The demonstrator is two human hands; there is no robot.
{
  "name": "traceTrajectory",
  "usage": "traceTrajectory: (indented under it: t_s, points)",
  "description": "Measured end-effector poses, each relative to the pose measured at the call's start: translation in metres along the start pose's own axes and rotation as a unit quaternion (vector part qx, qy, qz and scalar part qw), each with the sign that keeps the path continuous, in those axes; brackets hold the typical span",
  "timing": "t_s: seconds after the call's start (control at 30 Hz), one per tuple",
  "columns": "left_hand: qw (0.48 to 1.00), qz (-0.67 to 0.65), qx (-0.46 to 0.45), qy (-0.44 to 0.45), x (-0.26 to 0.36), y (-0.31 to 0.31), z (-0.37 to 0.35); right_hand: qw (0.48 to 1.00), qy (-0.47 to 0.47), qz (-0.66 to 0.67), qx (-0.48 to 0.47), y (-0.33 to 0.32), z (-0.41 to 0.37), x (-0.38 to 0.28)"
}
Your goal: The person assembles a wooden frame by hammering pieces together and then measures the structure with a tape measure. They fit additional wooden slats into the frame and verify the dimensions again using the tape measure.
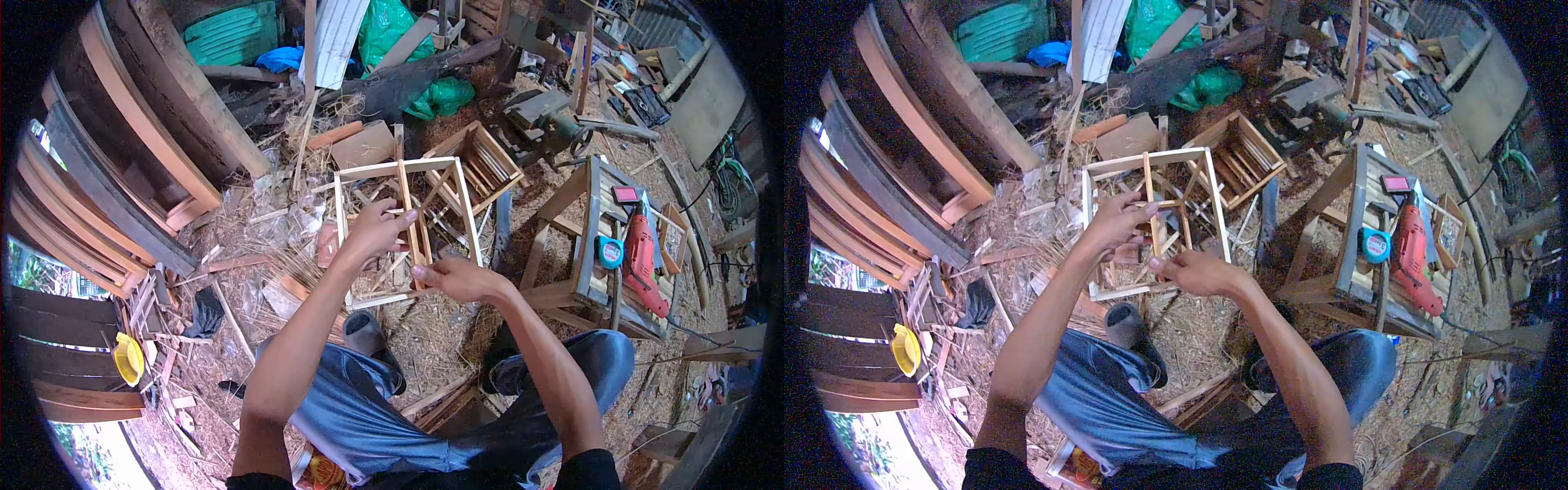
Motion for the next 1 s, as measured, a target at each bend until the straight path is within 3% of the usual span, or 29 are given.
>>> traceTrajectory:
  t_s: [0.37,0.43,0.53,0.63,0.77,0.83,1.0]
  points:
    - [1.000,-0.011,-0.008,-0.008,-0.021,-0.001,0.005,0.999,-0.023,0.011,-0.043,0.009,0.016,0.011]
    - [1.000,-0.001,0.001,0.004,-0.017,0.001,0.004,0.998,-0.036,-0.050,0.015,0.015,0.027,0.018]
    - [0.999,-0.038,-0.002,-0.029,-0.006,0.004,-0.003,0.998,-0.036,-0.055,0.019,0.013,0.022,0.013]
    - [0.998,-0.028,-0.005,-0.054,-0.003,0.003,-0.004,0.993,0.013,-0.112,-0.039,-0.003,-0.008,-0.010]
    - [0.997,-0.074,-0.013,-0.035,-0.009,0.007,-0.002,0.998,0.004,-0.055,-0.037,0.006,0.006,0.008]
    - [0.996,-0.078,-0.009,-0.028,-0.008,0.008,-0.001,0.998,-0.060,-0.019,0.010,0.008,0.010,0.012]
    - [0.998,-0.062,-0.018,-0.027,-0.003,0.008,-0.003,0.998,-0.046,-0.041,-0.007,0.004,0.008,0.010]
Point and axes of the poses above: each hand's wrist, its own z-axis towards the middle knuckle, its own y-axis out of the palm, x = y × z, the point moved 2 cm from there along z, towards the middle knuckle, and after that the axes turned 12 degrees about y, right-handed, at the moved point
